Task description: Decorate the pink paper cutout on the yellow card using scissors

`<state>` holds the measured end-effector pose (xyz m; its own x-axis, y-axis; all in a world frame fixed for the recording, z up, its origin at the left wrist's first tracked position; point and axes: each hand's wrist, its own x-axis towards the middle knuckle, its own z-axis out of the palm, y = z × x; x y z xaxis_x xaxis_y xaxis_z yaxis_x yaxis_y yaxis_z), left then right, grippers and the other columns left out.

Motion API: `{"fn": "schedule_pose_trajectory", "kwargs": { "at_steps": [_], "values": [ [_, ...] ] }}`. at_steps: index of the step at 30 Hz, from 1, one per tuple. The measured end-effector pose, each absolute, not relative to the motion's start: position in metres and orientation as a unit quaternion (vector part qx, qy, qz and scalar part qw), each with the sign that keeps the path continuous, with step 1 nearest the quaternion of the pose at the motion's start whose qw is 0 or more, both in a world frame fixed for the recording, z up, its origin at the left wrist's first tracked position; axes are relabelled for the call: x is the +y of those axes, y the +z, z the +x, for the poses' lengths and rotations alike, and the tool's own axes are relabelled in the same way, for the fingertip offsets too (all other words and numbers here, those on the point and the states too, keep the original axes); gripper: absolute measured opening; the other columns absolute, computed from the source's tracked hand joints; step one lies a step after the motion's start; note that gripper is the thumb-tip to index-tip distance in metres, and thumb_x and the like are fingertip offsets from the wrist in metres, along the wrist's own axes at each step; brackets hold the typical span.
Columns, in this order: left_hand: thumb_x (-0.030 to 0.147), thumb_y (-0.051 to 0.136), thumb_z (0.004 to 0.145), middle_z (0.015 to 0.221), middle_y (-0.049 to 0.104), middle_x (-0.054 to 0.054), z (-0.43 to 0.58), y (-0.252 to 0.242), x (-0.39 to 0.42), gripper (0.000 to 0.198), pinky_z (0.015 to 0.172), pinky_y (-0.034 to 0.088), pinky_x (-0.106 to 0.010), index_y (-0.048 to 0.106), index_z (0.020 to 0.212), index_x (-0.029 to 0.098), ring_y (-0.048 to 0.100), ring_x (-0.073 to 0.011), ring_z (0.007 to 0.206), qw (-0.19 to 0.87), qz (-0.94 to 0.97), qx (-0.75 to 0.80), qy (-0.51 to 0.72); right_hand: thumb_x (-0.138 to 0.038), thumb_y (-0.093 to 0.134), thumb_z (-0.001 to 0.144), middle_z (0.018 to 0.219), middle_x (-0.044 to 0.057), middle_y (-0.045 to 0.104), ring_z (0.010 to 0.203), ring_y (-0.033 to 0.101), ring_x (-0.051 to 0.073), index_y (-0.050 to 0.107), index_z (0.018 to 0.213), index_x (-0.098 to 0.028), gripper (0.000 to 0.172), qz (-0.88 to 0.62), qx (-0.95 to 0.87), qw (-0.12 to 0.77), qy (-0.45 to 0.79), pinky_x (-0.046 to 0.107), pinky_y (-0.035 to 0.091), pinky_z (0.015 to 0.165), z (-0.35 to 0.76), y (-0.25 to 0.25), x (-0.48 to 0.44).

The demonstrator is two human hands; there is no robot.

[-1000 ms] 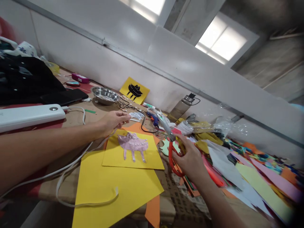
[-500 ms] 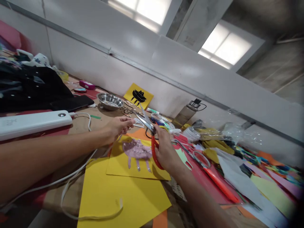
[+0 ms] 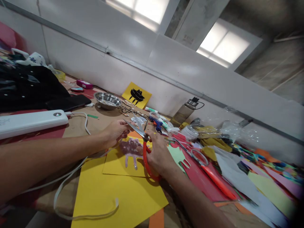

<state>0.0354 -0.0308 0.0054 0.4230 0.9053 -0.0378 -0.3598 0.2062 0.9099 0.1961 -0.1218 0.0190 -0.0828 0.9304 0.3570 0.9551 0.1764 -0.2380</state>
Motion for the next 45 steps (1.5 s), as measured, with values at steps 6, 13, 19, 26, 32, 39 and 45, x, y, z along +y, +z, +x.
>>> {"fn": "schedule_pose_trajectory", "kwargs": {
  "at_steps": [6,13,19,26,32,39,45],
  "values": [
    [0.02,0.069,0.06,0.062,0.059,-0.001,0.036,0.003,-0.04,0.015,0.041,0.022,-0.018,0.065,0.071,0.011,0.039,-0.004,0.046,0.715,0.471,0.299,0.422,-0.038,0.058,0.075,0.095,0.009,0.051,0.087,0.05,0.023,0.051,0.116,-0.02,0.045,-0.643,-0.734,0.217,-0.015,0.035,0.043,0.078,0.192,0.019,-0.123],
    [0.02,0.068,0.062,0.056,0.055,0.002,0.036,0.003,-0.045,0.012,0.038,0.022,-0.016,0.06,0.067,0.012,0.036,-0.0031,0.041,0.715,0.457,0.323,0.418,-0.045,0.056,0.077,0.095,0.009,0.052,0.082,0.052,0.02,0.049,0.118,-0.021,0.048,-0.641,-0.737,0.21,0.029,0.033,0.043,0.073,0.193,0.018,-0.126],
    [0.018,0.065,0.063,0.06,0.057,0.002,0.035,0.004,-0.044,0.009,0.037,0.021,-0.016,0.06,0.069,0.013,0.036,-0.0026,0.041,0.705,0.472,0.326,0.417,-0.046,0.057,0.077,0.09,0.008,0.054,0.076,0.052,0.018,0.051,0.117,-0.021,0.047,-0.635,-0.741,0.215,0.027,0.03,0.042,0.069,0.194,0.018,-0.125],
    [0.022,0.064,0.063,0.054,0.05,0.004,0.033,0.008,-0.047,0.01,0.039,0.02,-0.017,0.059,0.063,0.014,0.031,-0.0035,0.041,0.677,0.502,0.327,0.426,-0.045,0.056,0.078,0.086,0.006,0.057,0.071,0.052,0.017,0.054,0.111,-0.021,0.041,-0.631,-0.745,0.215,0.012,0.027,0.041,0.066,0.196,0.019,-0.127],
    [0.021,0.059,0.064,0.057,0.054,0.002,0.026,0.018,-0.04,0.01,0.046,0.029,-0.019,0.067,0.066,0.015,0.039,-0.0073,0.05,0.533,0.647,0.349,0.42,-0.043,0.054,0.078,0.083,0.007,0.059,0.07,0.054,0.018,0.054,0.113,-0.02,0.042,-0.642,-0.744,0.177,-0.044,0.027,0.04,0.065,0.2,0.024,-0.131],
    [0.025,0.056,0.068,0.05,0.048,0.004,0.024,0.015,-0.032,0.016,0.044,0.023,-0.019,0.069,0.072,0.016,0.034,-0.0074,0.046,0.428,0.746,0.347,0.374,-0.042,0.055,0.077,0.083,0.006,0.061,0.069,0.056,0.018,0.058,0.112,-0.02,0.042,-0.64,-0.739,0.212,-0.005,0.027,0.042,0.064,0.204,0.025,-0.139],
    [0.031,0.062,0.067,0.051,0.052,0.003,0.015,0.012,-0.02,0.016,0.039,0.026,-0.019,0.066,0.071,0.016,0.036,-0.0067,0.04,0.458,0.666,0.401,0.432,-0.04,0.052,0.078,0.093,0.007,0.065,0.08,0.059,0.021,0.058,0.113,-0.017,0.041,-0.647,-0.708,0.283,0.011,0.031,0.045,0.071,0.226,0.039,-0.147]
  ]
}}
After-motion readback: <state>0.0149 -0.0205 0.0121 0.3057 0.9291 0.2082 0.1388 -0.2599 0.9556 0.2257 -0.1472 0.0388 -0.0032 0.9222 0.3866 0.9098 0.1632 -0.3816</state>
